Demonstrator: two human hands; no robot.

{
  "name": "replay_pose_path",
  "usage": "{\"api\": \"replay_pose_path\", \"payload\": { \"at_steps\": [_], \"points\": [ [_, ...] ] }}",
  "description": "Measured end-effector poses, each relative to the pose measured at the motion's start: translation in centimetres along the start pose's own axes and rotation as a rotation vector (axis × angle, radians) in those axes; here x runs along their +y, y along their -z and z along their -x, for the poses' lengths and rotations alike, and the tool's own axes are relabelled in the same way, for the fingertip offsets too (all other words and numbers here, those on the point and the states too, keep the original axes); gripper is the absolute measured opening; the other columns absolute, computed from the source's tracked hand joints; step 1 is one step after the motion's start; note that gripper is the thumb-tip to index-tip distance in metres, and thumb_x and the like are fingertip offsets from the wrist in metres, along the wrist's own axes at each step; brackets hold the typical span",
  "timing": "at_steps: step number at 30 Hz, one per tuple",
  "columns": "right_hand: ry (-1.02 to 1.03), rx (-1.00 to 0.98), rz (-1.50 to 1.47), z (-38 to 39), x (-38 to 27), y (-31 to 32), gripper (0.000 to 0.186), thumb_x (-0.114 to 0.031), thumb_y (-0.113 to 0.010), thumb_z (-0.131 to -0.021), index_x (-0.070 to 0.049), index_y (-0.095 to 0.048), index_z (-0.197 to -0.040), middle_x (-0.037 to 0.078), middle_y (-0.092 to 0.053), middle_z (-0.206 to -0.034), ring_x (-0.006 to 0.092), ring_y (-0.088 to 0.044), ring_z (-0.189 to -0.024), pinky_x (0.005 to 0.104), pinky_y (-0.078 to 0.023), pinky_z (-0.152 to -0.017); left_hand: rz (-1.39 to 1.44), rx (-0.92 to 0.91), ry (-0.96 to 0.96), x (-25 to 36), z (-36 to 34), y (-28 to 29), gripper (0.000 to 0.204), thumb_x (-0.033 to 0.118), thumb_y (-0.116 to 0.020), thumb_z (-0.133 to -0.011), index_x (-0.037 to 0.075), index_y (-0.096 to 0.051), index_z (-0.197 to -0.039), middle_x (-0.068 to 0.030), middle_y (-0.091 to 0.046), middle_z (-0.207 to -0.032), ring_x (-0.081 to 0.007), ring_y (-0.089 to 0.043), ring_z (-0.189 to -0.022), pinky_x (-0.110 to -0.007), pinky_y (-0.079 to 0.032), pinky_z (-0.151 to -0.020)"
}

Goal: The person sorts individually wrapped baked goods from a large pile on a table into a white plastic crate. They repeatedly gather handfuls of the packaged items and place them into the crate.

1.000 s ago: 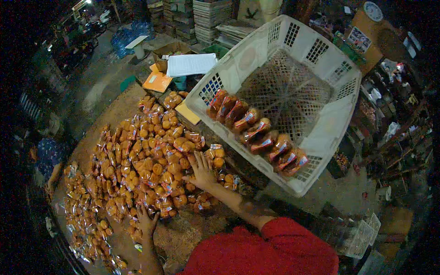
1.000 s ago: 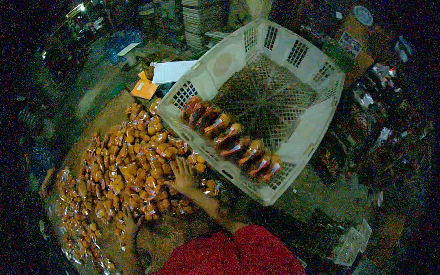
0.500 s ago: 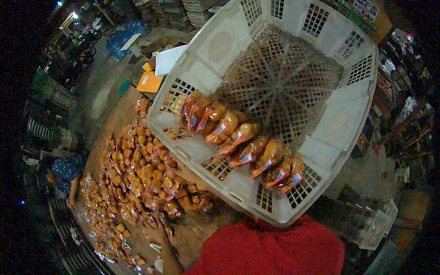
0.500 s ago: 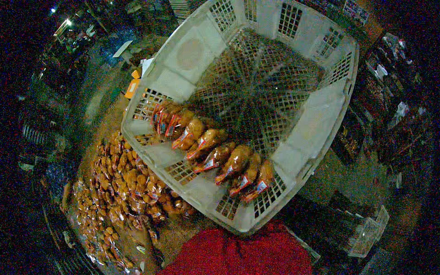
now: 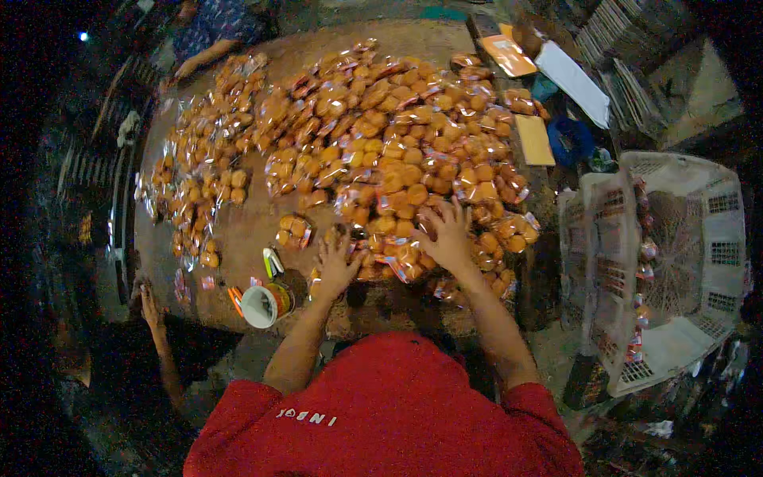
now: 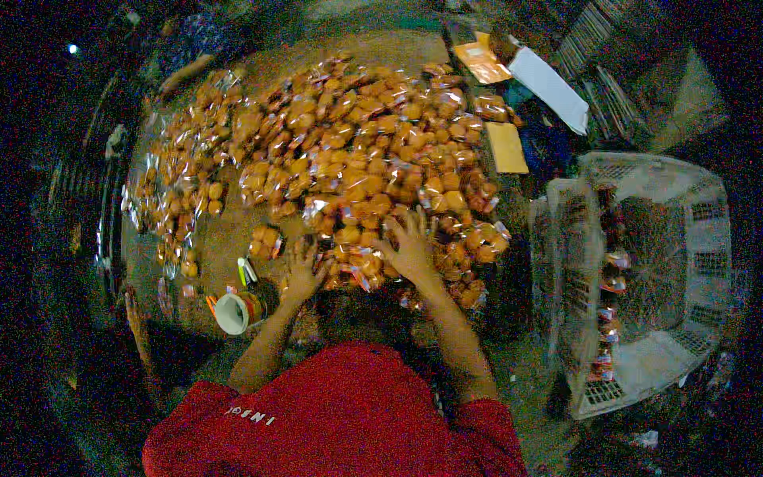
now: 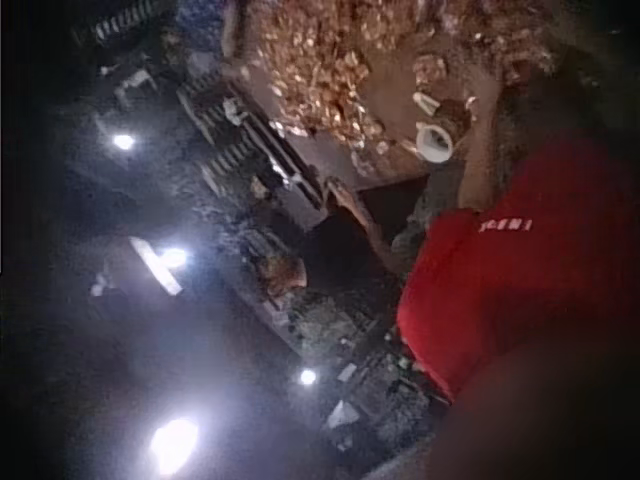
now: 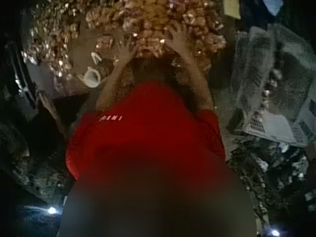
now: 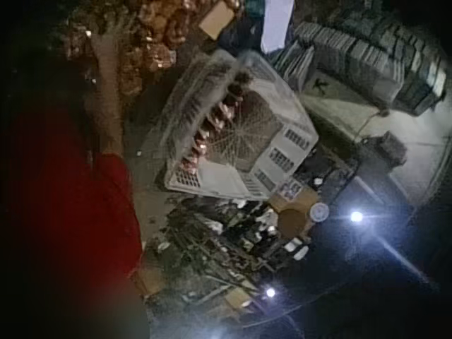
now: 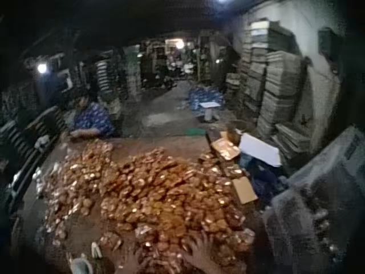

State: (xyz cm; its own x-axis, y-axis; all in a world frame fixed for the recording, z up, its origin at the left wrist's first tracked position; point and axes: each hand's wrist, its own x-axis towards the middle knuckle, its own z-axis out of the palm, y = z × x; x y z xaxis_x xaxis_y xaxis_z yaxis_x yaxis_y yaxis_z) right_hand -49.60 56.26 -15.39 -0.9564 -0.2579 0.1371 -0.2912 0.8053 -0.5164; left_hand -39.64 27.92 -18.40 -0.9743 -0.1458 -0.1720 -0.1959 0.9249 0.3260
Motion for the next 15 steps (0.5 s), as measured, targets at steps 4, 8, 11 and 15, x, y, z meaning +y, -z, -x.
{"api": "replay_pose_path", "payload": {
  "at_steps": [4, 8, 11, 15],
  "points": [
    [0.032, 0.185, -0.038, -4.0, -3.9, -1.7, 0.076, -0.062, -0.062, -0.091, -0.014, -0.048, -0.148, 0.02, -0.033, -0.157, 0.0471, -0.025, -0.147, 0.0659, -0.011, -0.119, 0.059, 0.133, -0.149, -2.4, 5.6, 0.9, 0.076, 0.054, -0.065, -0.092, 0.007, -0.046, -0.149, -0.0188, -0.028, -0.162, -0.0439, -0.021, -0.15, -0.061, -0.018, -0.12],
    [0.13, 0.019, 0.233, -5.2, -8.7, -5.4, 0.08, -0.059, -0.063, -0.091, -0.011, -0.041, -0.151, 0.021, -0.02, -0.164, 0.0468, -0.014, -0.151, 0.0647, -0.008, -0.12, 0.095, 0.102, 0.092, -5.1, 8.0, 0.6, 0.08, 0.05, -0.064, -0.093, 0.01, -0.033, -0.156, -0.0231, -0.028, -0.161, -0.0456, -0.022, -0.15, -0.062, -0.016, -0.12],
    [0.092, -0.059, 0.333, -3.4, -10.8, -7.2, 0.079, -0.059, -0.064, -0.091, -0.008, -0.044, -0.148, 0.019, -0.019, -0.165, 0.0469, -0.014, -0.151, 0.0683, -0.009, -0.118, 0.256, -0.027, 0.122, -6.5, 7.7, 0.9, 0.08, 0.043, -0.063, -0.095, 0.006, -0.029, -0.157, -0.0266, -0.027, -0.16, -0.0515, -0.027, -0.145, -0.062, -0.02, -0.119],
    [0.121, -0.332, -0.002, -2.6, -12.9, -10.1, 0.072, -0.05, -0.071, -0.088, -0.007, -0.051, -0.142, 0.016, -0.04, -0.147, 0.0408, -0.032, -0.142, 0.061, -0.027, -0.114, 0.165, 0.231, 0.109, -9.0, 2.5, 4.5, 0.069, 0.023, -0.069, -0.091, 0.006, -0.038, -0.15, -0.0253, -0.029, -0.158, -0.0513, -0.032, -0.143, -0.06, -0.029, -0.116]
  ]
}}
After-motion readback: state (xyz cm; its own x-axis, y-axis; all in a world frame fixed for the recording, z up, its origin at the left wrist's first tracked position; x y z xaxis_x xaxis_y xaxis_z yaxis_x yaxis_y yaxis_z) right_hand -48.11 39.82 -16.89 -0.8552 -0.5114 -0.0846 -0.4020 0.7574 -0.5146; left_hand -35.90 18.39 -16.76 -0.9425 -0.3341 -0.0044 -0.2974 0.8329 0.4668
